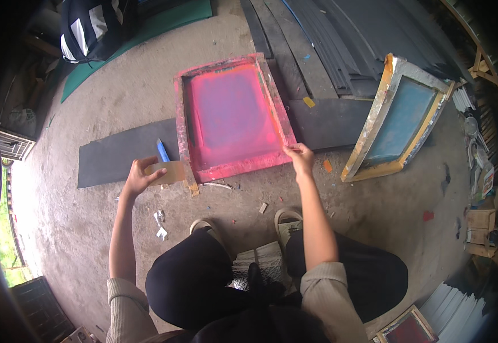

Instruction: The person sits on the floor and repeatedly applies strips of masking tape to the edges of a pink rectangular frame. They use a blue utility knife to cut the tape and press it down with their fingers, working on different sides of the frame throughout the clip.

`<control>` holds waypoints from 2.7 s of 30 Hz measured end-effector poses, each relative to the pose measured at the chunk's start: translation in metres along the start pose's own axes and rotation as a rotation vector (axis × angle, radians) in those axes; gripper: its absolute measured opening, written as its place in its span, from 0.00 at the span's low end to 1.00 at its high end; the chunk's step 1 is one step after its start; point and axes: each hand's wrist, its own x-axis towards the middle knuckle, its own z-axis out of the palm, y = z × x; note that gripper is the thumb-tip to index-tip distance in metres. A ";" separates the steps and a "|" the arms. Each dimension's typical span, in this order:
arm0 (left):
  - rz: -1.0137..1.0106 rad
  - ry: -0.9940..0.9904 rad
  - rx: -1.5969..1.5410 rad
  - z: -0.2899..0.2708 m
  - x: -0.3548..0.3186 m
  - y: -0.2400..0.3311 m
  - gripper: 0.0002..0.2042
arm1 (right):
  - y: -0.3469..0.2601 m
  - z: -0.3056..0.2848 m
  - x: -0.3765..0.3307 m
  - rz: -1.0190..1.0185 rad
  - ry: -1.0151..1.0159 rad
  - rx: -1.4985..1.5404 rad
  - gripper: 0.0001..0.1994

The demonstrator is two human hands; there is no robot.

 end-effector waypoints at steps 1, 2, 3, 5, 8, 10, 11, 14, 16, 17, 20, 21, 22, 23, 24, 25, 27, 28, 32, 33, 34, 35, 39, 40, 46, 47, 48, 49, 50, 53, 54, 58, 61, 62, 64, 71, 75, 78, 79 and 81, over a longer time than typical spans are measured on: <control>-0.029 -0.037 0.055 -0.001 -0.002 -0.003 0.21 | 0.010 0.010 -0.004 0.047 0.042 -0.066 0.08; -0.051 0.026 0.053 0.005 -0.007 0.000 0.22 | 0.017 0.017 -0.007 0.062 0.070 -0.108 0.07; -0.109 0.016 0.194 0.009 -0.009 0.003 0.23 | 0.021 0.017 -0.007 0.064 0.109 -0.158 0.07; -0.207 0.005 0.473 0.014 -0.009 0.010 0.25 | 0.025 0.013 -0.003 0.053 0.189 -0.261 0.07; -0.084 0.065 0.320 0.017 -0.014 -0.008 0.23 | 0.045 0.008 0.002 0.014 0.176 -0.288 0.09; -0.074 0.030 0.137 0.017 -0.015 -0.020 0.24 | 0.055 -0.001 0.005 0.013 0.212 -0.305 0.12; -0.095 0.021 0.066 0.016 -0.017 -0.026 0.23 | 0.058 -0.003 0.004 -0.033 0.262 -0.331 0.14; -0.157 0.053 -0.252 0.015 -0.024 -0.043 0.21 | 0.058 -0.006 0.009 -0.015 0.222 -0.381 0.19; -0.207 0.027 -0.347 0.014 -0.027 -0.058 0.22 | 0.054 0.003 0.009 0.059 0.197 -0.467 0.22; -0.227 0.015 -0.396 0.013 -0.025 -0.057 0.22 | 0.054 0.003 0.010 0.055 0.207 -0.477 0.22; -0.216 0.001 -0.350 0.015 -0.020 -0.052 0.22 | 0.053 0.000 0.011 0.053 0.234 -0.515 0.23; -0.218 0.000 -0.331 0.016 -0.017 -0.051 0.22 | 0.054 -0.001 0.012 0.061 0.240 -0.535 0.23; -0.226 -0.013 -0.319 0.017 -0.014 -0.049 0.22 | 0.054 -0.004 0.013 0.068 0.247 -0.555 0.24; -0.239 -0.019 -0.299 0.013 -0.015 -0.047 0.22 | 0.048 0.002 0.011 0.097 0.241 -0.589 0.24; -0.255 -0.026 -0.280 0.011 -0.017 -0.047 0.22 | 0.040 0.008 0.008 0.128 0.233 -0.625 0.24; -0.251 -0.026 -0.355 0.009 -0.021 -0.047 0.22 | 0.031 0.014 0.004 0.159 0.223 -0.662 0.24; -0.234 -0.024 -0.510 0.006 -0.027 -0.047 0.23 | 0.023 0.019 0.001 0.184 0.228 -0.746 0.25; -0.228 -0.038 -0.708 0.006 -0.033 -0.049 0.22 | 0.020 0.023 -0.001 0.195 0.227 -0.790 0.26; -0.249 -0.103 -0.628 -0.009 -0.038 -0.029 0.22 | 0.039 0.001 0.017 0.169 0.205 -0.764 0.25; -0.329 -0.205 -0.469 -0.018 -0.039 -0.035 0.22 | 0.035 0.008 0.015 0.178 0.207 -0.778 0.25; -0.330 -0.155 -0.257 -0.017 -0.044 -0.042 0.21 | 0.032 0.014 0.012 0.198 0.196 -0.798 0.25; -0.316 -0.114 -0.057 -0.007 -0.044 -0.049 0.21 | 0.033 0.013 0.013 0.179 0.219 -0.819 0.25; -0.396 -0.041 0.074 0.015 -0.037 -0.049 0.24 | 0.023 0.019 0.006 0.184 0.186 -0.867 0.26; -0.389 -0.043 0.102 0.020 -0.035 -0.052 0.24 | 0.023 0.020 0.005 0.160 0.188 -0.888 0.26; -0.361 -0.074 0.122 0.038 -0.013 -0.073 0.26 | 0.034 0.007 0.007 -0.026 0.232 -0.953 0.24; -0.360 -0.084 0.131 0.039 -0.015 -0.079 0.26 | 0.031 0.014 0.001 -0.031 0.236 -1.008 0.24; -0.396 -0.114 0.116 0.038 -0.015 -0.080 0.26 | 0.028 0.015 -0.001 -0.012 0.227 -1.010 0.24; -0.386 -0.109 0.113 0.040 -0.017 -0.085 0.26 | 0.025 0.017 -0.003 0.007 0.217 -1.012 0.24; -0.367 -0.094 0.108 0.040 -0.020 -0.087 0.23 | 0.016 0.023 -0.009 0.022 0.220 -1.096 0.24; -0.348 -0.075 0.096 0.040 -0.026 -0.094 0.20 | 0.011 0.021 -0.013 0.062 0.246 -1.060 0.29; -0.332 -0.074 0.082 0.043 -0.021 -0.093 0.20 | 0.023 0.008 -0.006 0.111 0.262 -0.937 0.30; -0.312 -0.090 0.042 0.046 -0.014 -0.094 0.25 | 0.063 -0.006 0.014 0.211 0.369 -0.580 0.29; -0.307 -0.062 0.034 0.048 -0.020 -0.100 0.25 | 0.066 0.008 0.014 0.295 0.429 -0.322 0.36; -0.305 -0.056 0.016 0.051 -0.018 -0.101 0.25 | 0.069 0.013 0.013 0.323 0.489 -0.245 0.39; -0.317 -0.046 -0.010 0.050 -0.018 -0.099 0.25 | 0.067 0.022 0.006 0.331 0.546 -0.184 0.45; -0.411 -0.045 -0.107 0.048 -0.025 -0.096 0.26 | 0.028 0.132 -0.069 -0.660 0.009 -0.757 0.21; -0.350 0.097 -0.144 0.062 -0.030 -0.111 0.28 | 0.035 0.194 -0.110 -1.015 -0.521 -1.071 0.34; -0.408 0.057 -0.210 0.061 -0.027 -0.108 0.28 | 0.029 0.200 -0.121 -1.055 -0.605 -1.145 0.39; -0.418 0.062 -0.227 0.061 -0.024 -0.106 0.28 | 0.029 0.199 -0.120 -1.056 -0.602 -1.175 0.40; -0.449 0.082 -0.246 0.058 -0.029 -0.107 0.28 | 0.027 0.201 -0.124 -1.043 -0.626 -1.193 0.41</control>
